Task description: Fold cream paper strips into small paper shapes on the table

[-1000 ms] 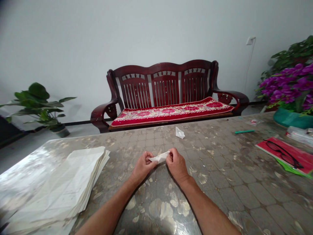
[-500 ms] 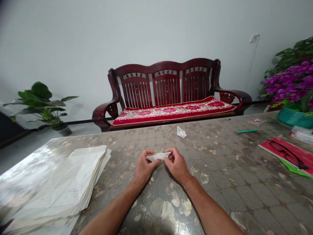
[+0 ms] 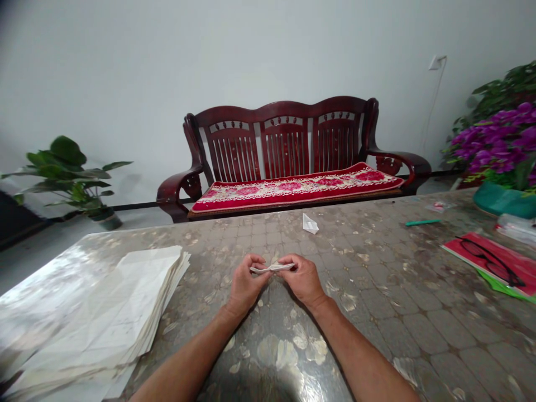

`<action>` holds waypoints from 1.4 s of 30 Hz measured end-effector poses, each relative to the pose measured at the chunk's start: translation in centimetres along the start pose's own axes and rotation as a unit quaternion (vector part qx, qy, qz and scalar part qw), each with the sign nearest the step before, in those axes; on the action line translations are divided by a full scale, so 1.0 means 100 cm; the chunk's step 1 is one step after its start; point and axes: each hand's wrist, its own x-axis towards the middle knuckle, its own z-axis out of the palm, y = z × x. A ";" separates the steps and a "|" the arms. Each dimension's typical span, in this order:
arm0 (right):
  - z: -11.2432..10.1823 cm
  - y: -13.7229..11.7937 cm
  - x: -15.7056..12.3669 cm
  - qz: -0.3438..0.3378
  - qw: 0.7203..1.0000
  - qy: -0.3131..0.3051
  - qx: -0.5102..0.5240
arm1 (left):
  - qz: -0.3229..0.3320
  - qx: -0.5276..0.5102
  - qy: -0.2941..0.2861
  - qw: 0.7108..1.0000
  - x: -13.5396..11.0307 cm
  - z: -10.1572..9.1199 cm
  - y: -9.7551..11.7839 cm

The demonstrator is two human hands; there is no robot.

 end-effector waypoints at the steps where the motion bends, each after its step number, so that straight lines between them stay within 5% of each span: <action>1: 0.000 0.001 0.000 0.003 1.000 0.000 -0.001 | -0.004 0.006 -0.001 1.000 0.000 0.000 0.000; 8: 0.002 0.013 0.004 0.003 0.998 -0.057 -0.034 | 0.001 0.040 -0.066 0.997 -0.003 0.001 -0.007; 17: 0.002 0.030 0.011 -0.094 0.994 -0.008 -0.049 | 0.037 0.046 -0.109 0.992 -0.012 -0.017 0.000; 22: 0.002 0.040 0.012 -0.039 0.999 0.028 0.021 | -0.050 -0.021 -0.090 0.995 0.000 -0.017 -0.005; 27: -0.008 0.027 0.008 0.016 0.997 0.057 -0.046 | -0.123 -0.017 -0.133 0.983 0.024 -0.008 -0.010; 34: -0.006 0.006 0.005 0.025 0.978 -0.024 -0.207 | -0.093 0.120 -0.194 0.969 0.045 0.007 0.008; 42: -0.007 0.005 0.010 0.028 0.979 -0.029 -0.202 | -0.114 0.143 -0.149 0.972 0.042 0.016 0.005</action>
